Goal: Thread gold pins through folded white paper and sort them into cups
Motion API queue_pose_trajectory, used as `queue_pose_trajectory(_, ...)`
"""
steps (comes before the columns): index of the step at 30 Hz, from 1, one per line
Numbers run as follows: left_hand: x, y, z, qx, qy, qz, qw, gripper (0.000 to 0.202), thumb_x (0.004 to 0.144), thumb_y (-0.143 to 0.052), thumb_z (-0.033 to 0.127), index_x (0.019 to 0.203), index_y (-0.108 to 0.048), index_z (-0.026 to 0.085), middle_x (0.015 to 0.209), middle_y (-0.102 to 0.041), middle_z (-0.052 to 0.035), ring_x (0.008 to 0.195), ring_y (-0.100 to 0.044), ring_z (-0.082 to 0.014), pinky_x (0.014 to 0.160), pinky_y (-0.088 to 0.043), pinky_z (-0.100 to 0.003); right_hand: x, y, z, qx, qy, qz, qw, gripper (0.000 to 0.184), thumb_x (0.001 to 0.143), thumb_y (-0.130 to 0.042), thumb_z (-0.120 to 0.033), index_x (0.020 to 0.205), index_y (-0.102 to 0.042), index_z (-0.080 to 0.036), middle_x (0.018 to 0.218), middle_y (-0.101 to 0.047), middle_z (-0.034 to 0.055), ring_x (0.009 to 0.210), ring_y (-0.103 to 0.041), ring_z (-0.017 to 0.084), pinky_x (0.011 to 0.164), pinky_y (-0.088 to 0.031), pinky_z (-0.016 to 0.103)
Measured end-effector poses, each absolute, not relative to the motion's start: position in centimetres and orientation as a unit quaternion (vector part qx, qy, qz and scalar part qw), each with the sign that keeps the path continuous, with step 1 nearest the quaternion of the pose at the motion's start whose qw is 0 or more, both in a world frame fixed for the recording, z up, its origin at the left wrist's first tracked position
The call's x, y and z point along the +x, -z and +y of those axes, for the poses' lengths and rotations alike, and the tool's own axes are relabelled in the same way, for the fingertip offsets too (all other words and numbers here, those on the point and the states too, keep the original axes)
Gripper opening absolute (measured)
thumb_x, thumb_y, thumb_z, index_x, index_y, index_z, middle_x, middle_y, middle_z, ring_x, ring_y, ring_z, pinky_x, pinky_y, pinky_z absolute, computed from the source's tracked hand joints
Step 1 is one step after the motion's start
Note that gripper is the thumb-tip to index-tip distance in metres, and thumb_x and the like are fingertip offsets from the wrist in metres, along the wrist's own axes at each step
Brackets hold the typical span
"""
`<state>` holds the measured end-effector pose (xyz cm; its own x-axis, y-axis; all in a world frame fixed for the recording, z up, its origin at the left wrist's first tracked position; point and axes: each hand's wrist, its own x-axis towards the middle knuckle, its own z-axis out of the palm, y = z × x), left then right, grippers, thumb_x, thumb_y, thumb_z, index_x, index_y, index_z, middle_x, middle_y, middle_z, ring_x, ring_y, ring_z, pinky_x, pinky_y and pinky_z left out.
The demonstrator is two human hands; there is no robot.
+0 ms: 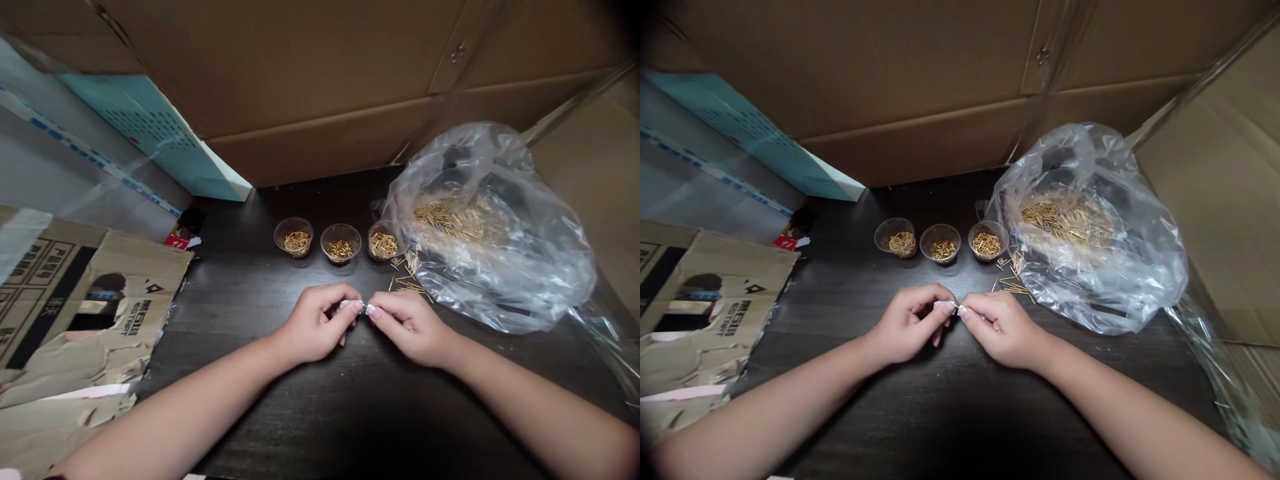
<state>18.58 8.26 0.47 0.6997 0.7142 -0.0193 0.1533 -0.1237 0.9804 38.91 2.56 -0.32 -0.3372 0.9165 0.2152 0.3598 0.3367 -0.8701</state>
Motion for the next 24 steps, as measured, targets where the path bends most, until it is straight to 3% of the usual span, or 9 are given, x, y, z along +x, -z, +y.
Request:
queue_pose_trajectory(3, 18.61, -0.82, 8.67, 0.591, -0.192, 0.272, 0.735, 0.03, 0.096, -0.06, 0.041, 0.091, -0.057, 0.011, 0.069, -0.059, 0.0002, 0.044, -0.055, -0.0063, 0.043, -0.041, -0.016, 38.83, 0.31, 2.24, -0.404, -0.478, -0.675, 0.391, 0.034, 0.104, -0.047, -0.032, 0.075, -0.051, -0.015, 0.061, -0.045, -0.0028, 0.055, -0.04, 0.007, 0.055, -0.032, 0.022)
queue_pose_trajectory(8, 18.58, -1.09, 9.18, 0.53, -0.165, 0.231, 0.799, 0.033, 0.093, -0.066, 0.042, 0.089, -0.055, 0.011, 0.065, -0.059, 0.0006, 0.045, -0.055, -0.0051, 0.044, -0.041, -0.013, 38.75, 0.28, 1.93, -0.373, -0.615, -0.565, 0.406, 0.039, 0.104, -0.048, -0.04, 0.075, -0.048, -0.015, 0.061, -0.047, -0.0021, 0.054, -0.038, 0.007, 0.052, -0.032, 0.021)
queue_pose_trajectory(24, 18.61, -1.03, 8.96, 0.548, -0.174, 0.238, 0.783, 0.026, 0.097, -0.061, 0.034, 0.09, -0.054, 0.01, 0.066, -0.06, 0.0013, 0.049, -0.059, -0.0043, 0.049, -0.043, -0.011, 38.95, -0.32, 2.45, -0.399, -0.461, -0.692, 0.388, 0.03, 0.104, -0.048, -0.027, 0.077, -0.055, -0.015, 0.06, -0.048, -0.005, 0.054, -0.041, 0.005, 0.056, -0.033, 0.019)
